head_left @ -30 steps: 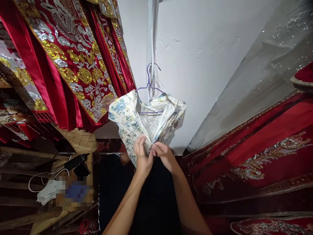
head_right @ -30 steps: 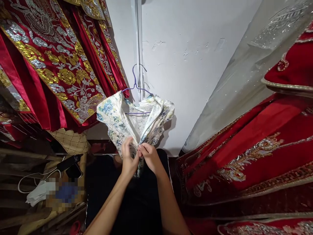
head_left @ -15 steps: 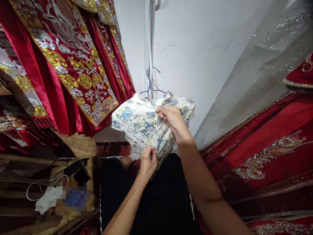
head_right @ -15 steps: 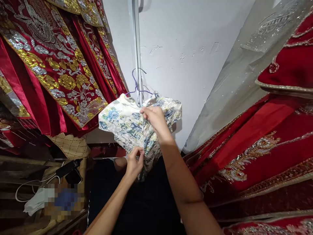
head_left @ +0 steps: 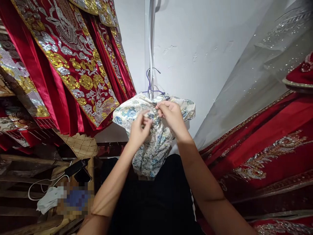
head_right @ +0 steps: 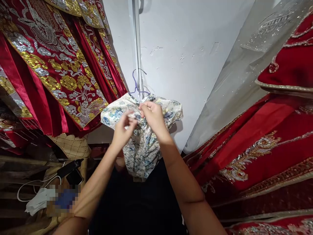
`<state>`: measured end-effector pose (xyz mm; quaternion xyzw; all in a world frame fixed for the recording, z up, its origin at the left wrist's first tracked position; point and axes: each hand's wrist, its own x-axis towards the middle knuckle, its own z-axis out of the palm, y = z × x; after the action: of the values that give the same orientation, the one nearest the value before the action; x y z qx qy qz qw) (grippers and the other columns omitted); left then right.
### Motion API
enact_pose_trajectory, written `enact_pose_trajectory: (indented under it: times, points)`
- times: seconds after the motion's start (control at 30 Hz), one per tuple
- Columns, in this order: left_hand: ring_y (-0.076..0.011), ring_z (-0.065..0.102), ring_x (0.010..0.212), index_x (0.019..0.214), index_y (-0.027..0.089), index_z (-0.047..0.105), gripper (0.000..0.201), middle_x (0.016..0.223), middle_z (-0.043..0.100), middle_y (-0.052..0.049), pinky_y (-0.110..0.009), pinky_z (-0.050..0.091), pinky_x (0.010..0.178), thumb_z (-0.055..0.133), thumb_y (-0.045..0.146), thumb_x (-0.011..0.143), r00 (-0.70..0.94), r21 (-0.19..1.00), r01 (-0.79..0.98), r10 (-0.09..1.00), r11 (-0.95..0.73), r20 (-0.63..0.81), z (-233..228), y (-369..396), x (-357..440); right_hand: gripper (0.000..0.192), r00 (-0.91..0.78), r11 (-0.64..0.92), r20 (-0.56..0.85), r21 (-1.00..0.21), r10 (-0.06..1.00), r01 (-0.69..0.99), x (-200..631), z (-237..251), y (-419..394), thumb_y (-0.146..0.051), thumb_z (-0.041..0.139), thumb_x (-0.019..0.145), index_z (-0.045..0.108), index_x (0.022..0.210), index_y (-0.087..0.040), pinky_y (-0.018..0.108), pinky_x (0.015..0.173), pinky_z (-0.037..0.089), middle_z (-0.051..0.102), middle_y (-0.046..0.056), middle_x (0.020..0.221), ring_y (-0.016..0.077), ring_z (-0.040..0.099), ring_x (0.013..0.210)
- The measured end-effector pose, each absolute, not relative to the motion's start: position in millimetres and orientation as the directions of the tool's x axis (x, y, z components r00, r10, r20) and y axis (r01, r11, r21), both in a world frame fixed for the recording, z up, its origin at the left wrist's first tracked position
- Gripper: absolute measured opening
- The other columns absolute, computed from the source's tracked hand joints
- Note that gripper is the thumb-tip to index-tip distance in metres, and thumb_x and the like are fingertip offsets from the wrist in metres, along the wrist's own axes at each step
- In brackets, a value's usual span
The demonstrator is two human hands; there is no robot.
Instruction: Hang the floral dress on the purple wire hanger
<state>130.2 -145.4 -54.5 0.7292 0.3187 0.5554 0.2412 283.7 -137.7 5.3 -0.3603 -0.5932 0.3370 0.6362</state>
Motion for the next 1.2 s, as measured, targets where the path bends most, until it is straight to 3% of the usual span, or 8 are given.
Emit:
enact_pose_trajectory:
  times: [0.2, 0.3, 0.4, 0.5, 0.67, 0.8, 1.0, 1.2]
  points:
    - [-0.0163, 0.06, 0.086, 0.098, 0.018, 0.065, 0.018, 0.092, 0.066, -0.005, -0.03, 0.047, 0.081, 0.052, 0.03, 0.099, 0.303, 0.368, 0.403, 0.502, -0.838, 0.81, 17, -130, 130, 0.023, 0.007, 0.559, 0.559, -0.829, 0.829, 0.018, 282, -1, -137, -0.038, 0.063, 0.089, 0.065, 0.078, -0.018, 0.025, 0.054, 0.034, 0.053, -0.003, 0.055, 0.0106, 0.047, 0.052]
    - [-0.0162, 0.059, 0.089, 0.097, 0.018, 0.062, 0.016, 0.093, 0.065, -0.004, -0.031, 0.045, 0.084, 0.05, 0.028, 0.1, 0.273, 0.304, 0.454, 0.456, -0.837, 0.847, 20, -128, 125, 0.026, 0.098, 0.507, 0.512, -0.859, 0.854, 0.067, 282, -35, -121, -0.041, 0.064, 0.086, 0.062, 0.073, -0.019, 0.026, 0.049, 0.026, 0.049, -0.004, 0.053, 0.0103, 0.04, 0.048]
    - [-0.0155, 0.058, 0.094, 0.1, 0.019, 0.06, 0.016, 0.099, 0.064, -0.005, -0.031, 0.047, 0.088, 0.052, 0.032, 0.1, -0.014, 0.48, 0.359, 0.51, -0.8, 0.86, 11, -111, 95, 0.028, 0.094, 0.392, 0.396, -0.918, 0.913, 0.059, 278, -77, -116, -0.043, 0.065, 0.083, 0.061, 0.068, -0.02, 0.027, 0.049, 0.025, 0.047, -0.004, 0.052, 0.0112, 0.038, 0.048]
    - [-0.0127, 0.056, 0.089, 0.096, 0.019, 0.054, 0.018, 0.097, 0.061, -0.003, -0.03, 0.05, 0.085, 0.051, 0.037, 0.099, -0.29, 0.758, -0.049, 0.736, -0.65, 0.612, -15, -84, 45, 0.031, 0.097, 0.324, 0.319, -0.945, 0.943, -0.046, 269, -107, -130, -0.048, 0.064, 0.083, 0.061, 0.07, -0.02, 0.027, 0.051, 0.029, 0.048, -0.003, 0.052, 0.012, 0.041, 0.05]
    - [-0.0145, 0.058, 0.082, 0.074, 0.023, 0.038, 0.03, 0.072, 0.058, -0.003, -0.038, 0.053, 0.091, 0.037, 0.035, 0.101, -0.292, 0.866, -0.219, 0.877, -0.45, 0.382, -100, -81, 10, 0.034, 0.1, 0.296, 0.282, -0.937, 0.954, -0.185, 247, -130, -166, -0.051, 0.061, 0.086, 0.06, 0.073, -0.02, 0.027, 0.051, 0.03, 0.05, -0.003, 0.055, 0.012, 0.041, 0.052]
    - [-0.0208, 0.065, 0.096, 0.085, 0.021, 0.053, 0.024, 0.088, 0.068, -0.008, -0.041, 0.052, 0.096, 0.048, 0.043, 0.094, -0.311, 0.893, -0.33, 0.928, -0.307, 0.204, -167, -119, 51, 0.034, 0.192, 0.183, 0.134, -0.946, 0.972, -0.268, 251, -143, -182, -0.054, 0.062, 0.085, 0.059, 0.076, -0.021, 0.027, 0.047, 0.025, 0.047, -0.004, 0.054, 0.0116, 0.036, 0.049]
    - [-0.0222, 0.066, 0.089, 0.083, 0.019, 0.066, 0.026, 0.088, 0.07, -0.006, -0.035, 0.051, 0.089, 0.063, 0.045, 0.084, -0.197, 0.97, -0.038, 0.954, -0.238, 0.226, -169, -143, 81, 0.032, 0.366, 0.206, 0.076, -0.921, 0.928, -0.33, 303, -145, -184, -0.051, 0.069, 0.079, 0.059, 0.077, -0.021, 0.026, 0.045, 0.02, 0.042, -0.005, 0.055, 0.0097, 0.03, 0.048]
    - [-0.0241, 0.064, 0.084, 0.078, 0.018, 0.07, 0.014, 0.08, 0.07, -0.006, -0.031, 0.049, 0.08, 0.066, 0.031, 0.081, 0.132, 0.925, 0.298, 0.97, -0.234, 0.203, -151, -166, 77, 0.031, 0.359, 0.183, 0.078, -0.946, 0.93, -0.269, 309, -147, -187, -0.05, 0.067, 0.08, 0.057, 0.075, -0.021, 0.028, 0.047, 0.023, 0.042, -0.004, 0.055, 0.0108, 0.031, 0.049]
